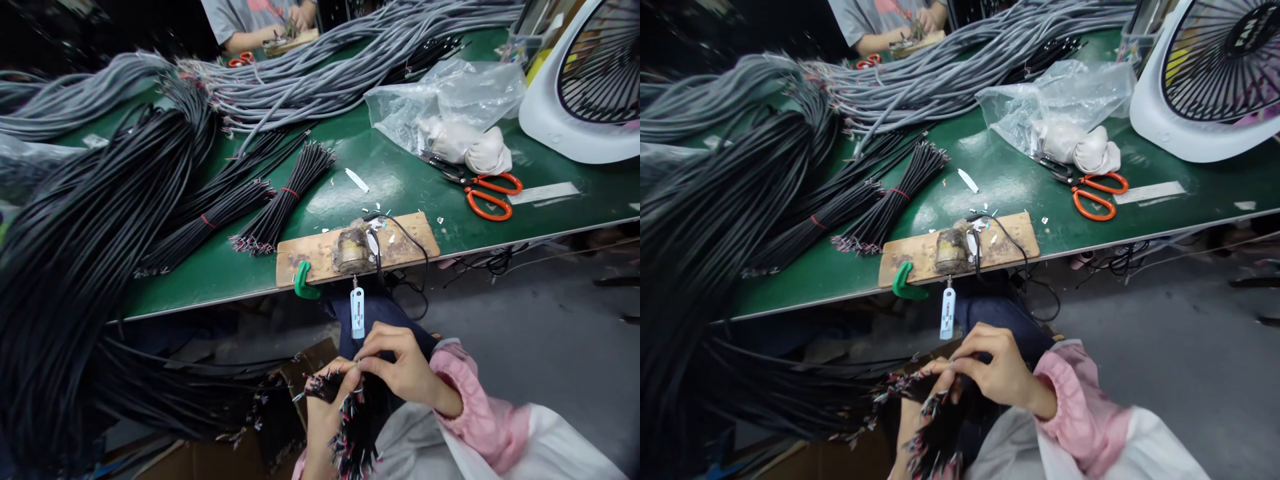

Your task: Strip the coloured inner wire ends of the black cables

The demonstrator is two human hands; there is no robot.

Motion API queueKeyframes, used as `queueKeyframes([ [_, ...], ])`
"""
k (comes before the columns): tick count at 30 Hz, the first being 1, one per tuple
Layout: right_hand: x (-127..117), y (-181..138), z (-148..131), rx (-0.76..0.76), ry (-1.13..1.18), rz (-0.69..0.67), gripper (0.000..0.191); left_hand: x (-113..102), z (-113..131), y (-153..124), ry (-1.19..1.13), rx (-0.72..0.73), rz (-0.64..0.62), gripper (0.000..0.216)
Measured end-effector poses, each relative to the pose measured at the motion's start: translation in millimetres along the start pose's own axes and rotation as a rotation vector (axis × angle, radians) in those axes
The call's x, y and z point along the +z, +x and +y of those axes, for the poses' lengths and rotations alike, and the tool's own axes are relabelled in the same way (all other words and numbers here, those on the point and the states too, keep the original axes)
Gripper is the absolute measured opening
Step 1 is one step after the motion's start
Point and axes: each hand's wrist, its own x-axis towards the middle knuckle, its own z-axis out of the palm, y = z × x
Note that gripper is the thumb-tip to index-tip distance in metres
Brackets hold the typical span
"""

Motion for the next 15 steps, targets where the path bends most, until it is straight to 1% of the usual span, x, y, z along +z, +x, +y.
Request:
queueKeyframes([
  [2,-0.9,0.0,-0.3,-0.107,-0.149,0.051,0.024,-2.2,1.7,0.7,-0.037,-0.090,-0.030,0.042],
  [4,-3.2,1.5,-0.7,-0.185,-0.258,0.043,0.029,-5.8,5.3,2.5,-0.048,-0.173,-0.059,0.042],
  [5,-4.6,2.9,-0.6,-0.195,-0.252,0.011,0.031,-7.9,7.9,3.9,-0.047,-0.185,-0.078,0.042],
  [6,-6.1,4.5,0.0,-0.183,-0.192,-0.037,0.033,-10.0,10.9,5.4,-0.041,-0.170,-0.114,0.041],
  [7,-7.4,6.4,1.1,-0.157,-0.089,-0.094,0.036,-11.9,14.3,6.9,-0.030,-0.136,-0.151,0.040],
  [9,-9.4,10.5,4.5,-0.075,0.169,-0.201,0.043,-13.9,21.7,9.1,0.012,-0.008,-0.232,0.033],
  [11,-10.3,16.1,8.4,0.046,0.371,-0.256,0.046,-13.3,29.1,9.4,0.060,0.089,-0.202,0.026],
  [12,-10.4,19.8,9.8,0.118,0.426,-0.253,0.046,-12.3,32.6,8.9,0.081,0.116,-0.172,0.023],
  [13,-10.4,24.4,10.5,0.190,0.452,-0.222,0.045,-11.1,36.0,8.2,0.102,0.142,-0.141,0.020],
  [15,-9.9,36.0,9.7,0.305,0.459,-0.123,0.047,-8.8,42.4,7.0,0.143,0.194,-0.098,0.016],
])
